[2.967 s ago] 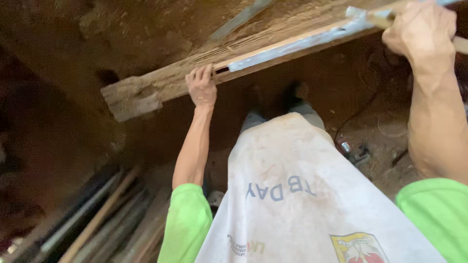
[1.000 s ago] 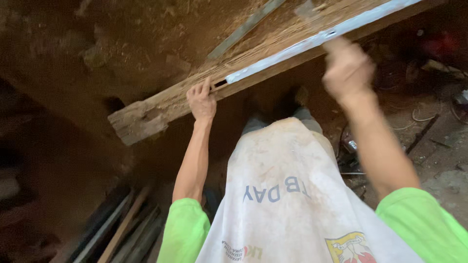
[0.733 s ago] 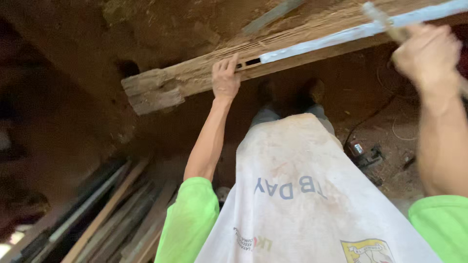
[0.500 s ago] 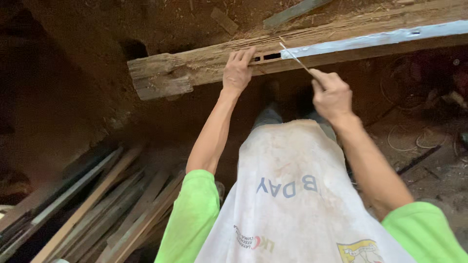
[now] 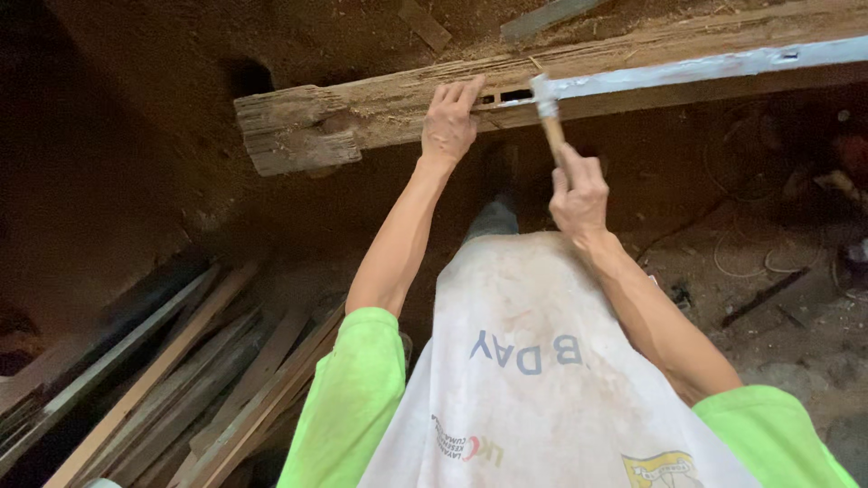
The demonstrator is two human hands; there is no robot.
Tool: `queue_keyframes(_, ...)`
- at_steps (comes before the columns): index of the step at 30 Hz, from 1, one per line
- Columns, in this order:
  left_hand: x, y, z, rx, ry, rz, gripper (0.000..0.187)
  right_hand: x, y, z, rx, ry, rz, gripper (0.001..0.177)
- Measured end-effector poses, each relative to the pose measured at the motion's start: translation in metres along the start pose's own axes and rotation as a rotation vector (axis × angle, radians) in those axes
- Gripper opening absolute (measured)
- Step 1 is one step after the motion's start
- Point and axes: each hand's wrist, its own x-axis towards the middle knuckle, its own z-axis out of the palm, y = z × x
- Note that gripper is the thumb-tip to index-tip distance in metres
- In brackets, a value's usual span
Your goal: The person applies a white substance to a long wooden plank using a brush, then uses a small axe to chip and smooth the plank's surface. The person works on a single plank throughout the clip, repeatedly applying the substance and chipping away at the wood.
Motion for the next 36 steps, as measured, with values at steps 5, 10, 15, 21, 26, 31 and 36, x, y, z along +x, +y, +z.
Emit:
queue_keyframes(5,0.001,-0.001,-0.002,-0.015,-0.008,-0.01,0.07,0.016,-0.013,-0.003,0.031,-0.051,-0.063,0.038)
queue_keyframes(10,0.005,0.002,-0.003,-0.026,0.007,0.004,0.067,0.044,-0.013,-0.015,-0.123,-0.038,0.077,0.039)
queue_keyframes(15,0.004,0.004,-0.005,-0.037,0.004,-0.006,0.067,0.047,-0.015,-0.025,-0.171,-0.101,-0.002,0.044)
queue_keyframes(21,-0.002,0.003,-0.003,-0.045,0.022,-0.009,0.067,0.037,-0.011,-0.045,-0.162,0.028,0.074,0.034)
queue_keyframes(26,0.005,0.003,-0.005,0.024,-0.001,0.029,0.064,0.059,0.006,-0.095,-0.239,0.303,0.188,0.032)
queue_keyframes(31,0.012,0.035,-0.014,0.114,0.062,0.057,0.058,0.136,0.044,-0.189,-0.324,0.441,0.057,0.019)
queue_keyframes(36,0.03,0.099,-0.019,0.155,0.007,0.07,0.06,0.285,0.08,-0.297,-0.677,0.413,0.034,0.02)
